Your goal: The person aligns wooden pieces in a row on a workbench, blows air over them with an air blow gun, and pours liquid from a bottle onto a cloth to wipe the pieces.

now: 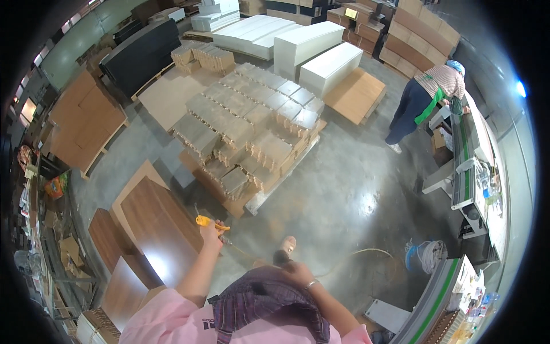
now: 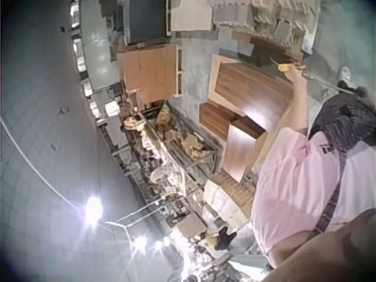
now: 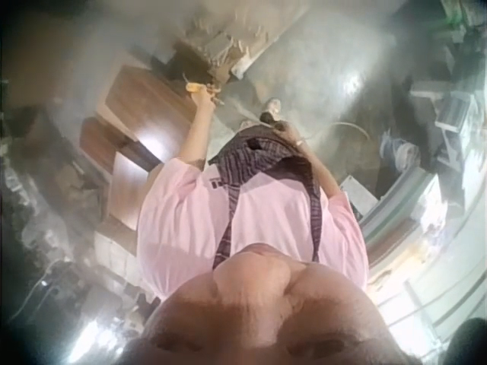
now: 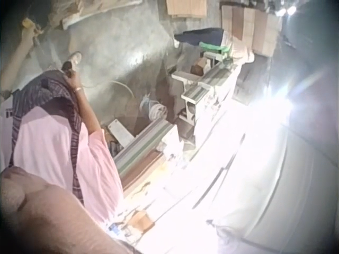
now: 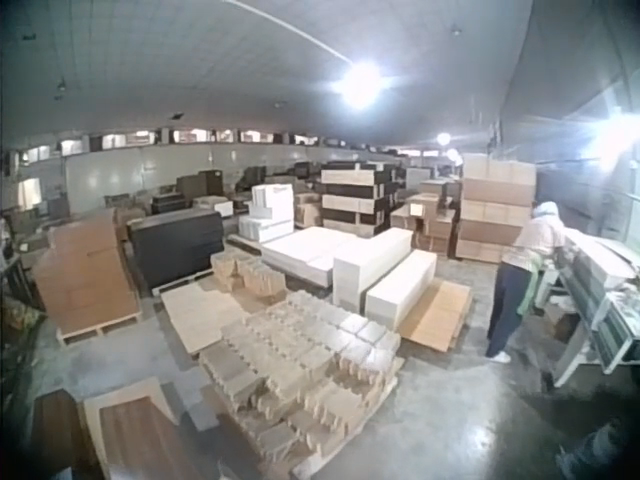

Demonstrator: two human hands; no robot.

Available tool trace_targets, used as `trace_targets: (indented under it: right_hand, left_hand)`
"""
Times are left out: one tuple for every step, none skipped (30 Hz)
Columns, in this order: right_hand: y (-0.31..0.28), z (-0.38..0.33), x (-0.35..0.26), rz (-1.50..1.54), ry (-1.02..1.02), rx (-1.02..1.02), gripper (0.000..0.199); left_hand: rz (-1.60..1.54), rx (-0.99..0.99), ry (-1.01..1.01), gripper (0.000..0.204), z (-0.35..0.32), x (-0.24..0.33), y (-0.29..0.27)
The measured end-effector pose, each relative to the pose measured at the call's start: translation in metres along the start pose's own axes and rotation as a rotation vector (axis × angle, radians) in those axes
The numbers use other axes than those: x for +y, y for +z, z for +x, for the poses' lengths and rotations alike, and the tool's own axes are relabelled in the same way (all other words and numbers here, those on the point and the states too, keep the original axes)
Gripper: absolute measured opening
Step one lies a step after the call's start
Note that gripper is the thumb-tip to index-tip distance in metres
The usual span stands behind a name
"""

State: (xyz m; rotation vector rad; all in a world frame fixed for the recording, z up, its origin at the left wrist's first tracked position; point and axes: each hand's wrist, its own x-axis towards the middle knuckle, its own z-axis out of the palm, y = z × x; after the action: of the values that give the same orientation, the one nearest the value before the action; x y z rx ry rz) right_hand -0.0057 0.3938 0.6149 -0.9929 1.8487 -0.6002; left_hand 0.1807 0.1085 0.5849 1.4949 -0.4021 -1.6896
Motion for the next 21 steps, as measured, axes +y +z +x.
trace_targets:
  right_hand:
    - [-0.01, 0.01, 0.002, 0.0, -0.005, -0.001, 0.034]
    - [-0.019, 0.019, 0.006, -0.075, 0.026, -0.01, 0.036]
    - [-0.026, 0.029, 0.011, -0.148, 0.054, -0.024, 0.038]
    - [-0.035, 0.041, 0.025, -0.144, 0.057, -0.013, 0.038]
    - [-0.043, 0.054, 0.038, -0.196, 0.118, -0.028, 0.038]
    - [-0.045, 0.068, 0.044, -0.249, 0.156, -0.062, 0.039]
    - [-0.051, 0.077, 0.048, -0.269, 0.165, -0.063, 0.04]
    - [-0.058, 0.086, 0.052, -0.267, 0.153, -0.062, 0.04]
    - [-0.066, 0.094, 0.059, -0.292, 0.146, -0.084, 0.041]
    - [-0.075, 0.097, 0.073, -0.31, 0.158, -0.093, 0.041]
    - [-0.085, 0.103, 0.087, -0.322, 0.193, -0.101, 0.042]
    - [-0.095, 0.105, 0.097, -0.302, 0.217, -0.072, 0.042]
    - [-0.102, 0.11, 0.098, -0.32, 0.204, -0.099, 0.043]
    - [-0.108, 0.114, 0.098, -0.336, 0.2, -0.121, 0.043]
    - [-0.114, 0.116, 0.092, -0.294, 0.231, -0.144, 0.045]
    - [-0.112, 0.118, 0.09, -0.259, 0.267, -0.097, 0.045]
    - [-0.105, 0.122, 0.091, -0.215, 0.213, -0.086, 0.045]
    - [-0.099, 0.128, 0.099, -0.166, 0.176, -0.053, 0.046]
    - [-0.096, 0.136, 0.093, -0.167, 0.137, -0.03, 0.045]
    - [-0.093, 0.144, 0.083, -0.174, 0.087, -0.014, 0.044]
    - [-0.075, 0.163, 0.089, -0.071, 0.111, -0.041, 0.042]
  left_hand:
    - [0.002, 0.062, 0.007, 0.016, 0.01, -0.003, 0.003]
    - [0.004, 0.122, 0.014, 0.017, 0.02, -0.005, 0.006]
    - [0.0, 0.12, 0.05, 0.021, 0.034, -0.008, 0.0]
    - [0.038, 0.173, 0.073, 0.023, 0.028, 0.0, 0.015]
    - [0.042, 0.179, 0.106, 0.023, 0.046, -0.004, 0.017]
    - [0.037, 0.206, 0.158, 0.024, 0.065, -0.001, -0.002]
    - [0.041, 0.232, 0.17, 0.025, 0.076, 0.0, -0.005]
    - [0.041, 0.266, 0.185, 0.026, 0.083, 0.003, -0.009]
    - [-0.001, 0.316, 0.203, 0.026, 0.089, 0.004, -0.004]
    - [0.046, 0.325, 0.183, 0.026, 0.086, 0.006, 0.015]
    - [0.088, 0.304, 0.109, 0.026, 0.083, 0.005, 0.036]
    - [0.143, 0.274, 0.031, 0.027, 0.066, 0.01, 0.071]
    - [0.15, 0.261, 0.044, 0.027, 0.07, 0.008, 0.081]
    - [0.137, 0.145, 0.03, 0.029, 0.078, -0.003, 0.084]
    - [0.137, 0.016, 0.005, 0.03, 0.085, -0.015, 0.087]
    - [0.164, -0.064, 0.034, 0.03, 0.088, -0.028, 0.1]
    - [0.193, -0.151, 0.056, 0.03, 0.087, -0.042, 0.115]
    - [0.171, -0.215, -0.004, 0.029, 0.079, -0.054, 0.137]
    - [0.163, -0.291, -0.075, 0.028, 0.065, -0.062, 0.159]
    - [0.289, -0.398, -0.136, 0.028, 0.057, -0.068, 0.173]
    - [0.419, -0.501, -0.192, 0.028, 0.049, -0.071, 0.187]
